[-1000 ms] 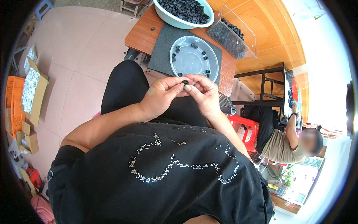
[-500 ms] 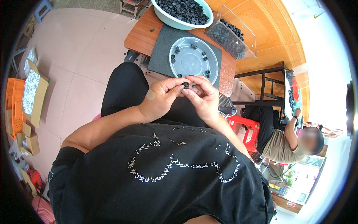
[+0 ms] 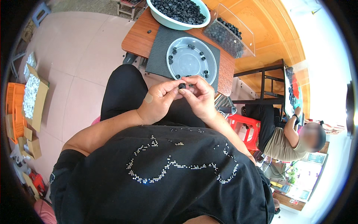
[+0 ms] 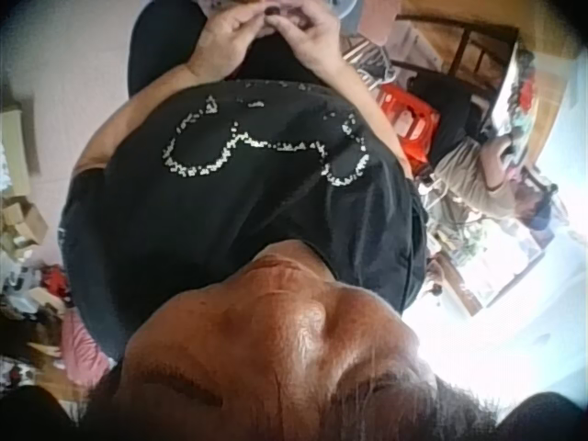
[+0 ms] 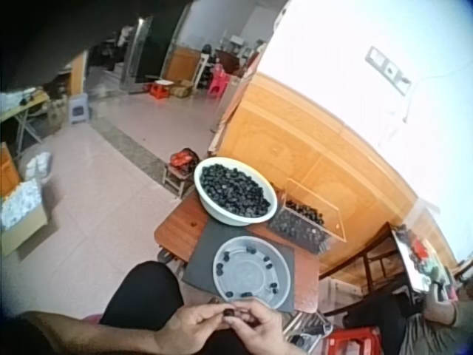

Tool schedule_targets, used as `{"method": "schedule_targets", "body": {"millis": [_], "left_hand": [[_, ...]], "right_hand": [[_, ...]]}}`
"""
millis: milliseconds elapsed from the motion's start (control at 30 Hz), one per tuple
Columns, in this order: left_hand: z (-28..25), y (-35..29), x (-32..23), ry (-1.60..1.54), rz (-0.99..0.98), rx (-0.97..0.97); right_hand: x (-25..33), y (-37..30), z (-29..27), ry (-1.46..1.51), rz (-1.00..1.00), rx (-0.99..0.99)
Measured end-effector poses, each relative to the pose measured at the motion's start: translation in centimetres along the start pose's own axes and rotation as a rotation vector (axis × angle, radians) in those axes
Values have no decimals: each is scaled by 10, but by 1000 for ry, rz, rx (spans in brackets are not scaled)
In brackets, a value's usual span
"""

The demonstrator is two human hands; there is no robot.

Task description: The person sorts small black rubber rings by hand, transferring them from a white bowl into a grey tray.

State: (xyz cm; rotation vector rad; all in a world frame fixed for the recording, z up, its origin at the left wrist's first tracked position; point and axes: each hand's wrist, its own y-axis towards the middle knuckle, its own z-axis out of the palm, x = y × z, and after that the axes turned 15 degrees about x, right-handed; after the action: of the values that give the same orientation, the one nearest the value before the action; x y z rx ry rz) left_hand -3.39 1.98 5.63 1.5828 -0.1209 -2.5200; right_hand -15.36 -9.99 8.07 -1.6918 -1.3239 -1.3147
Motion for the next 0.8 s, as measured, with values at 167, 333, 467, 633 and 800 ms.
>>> {"method": "schedule_targets", "body": {"millis": [167,333,467,633,800], "left_hand": [[0,-1,0,-67,-10,16],[0,-1,-1,-130,-25,40],[-2,0,-4,-279,-20,50],[-4,1,-11,-185,-60,79],[-6,1,-7,-153,-45,86]], "right_hand": [[1,2,-1,-154,-37,-12],[-1,2,-2,-176,-68,-41],[2,3,-3,-246,-118,-15],[11,2,-1,-210,-76,-23],[14,0,-4,-92,-36,12]]}}
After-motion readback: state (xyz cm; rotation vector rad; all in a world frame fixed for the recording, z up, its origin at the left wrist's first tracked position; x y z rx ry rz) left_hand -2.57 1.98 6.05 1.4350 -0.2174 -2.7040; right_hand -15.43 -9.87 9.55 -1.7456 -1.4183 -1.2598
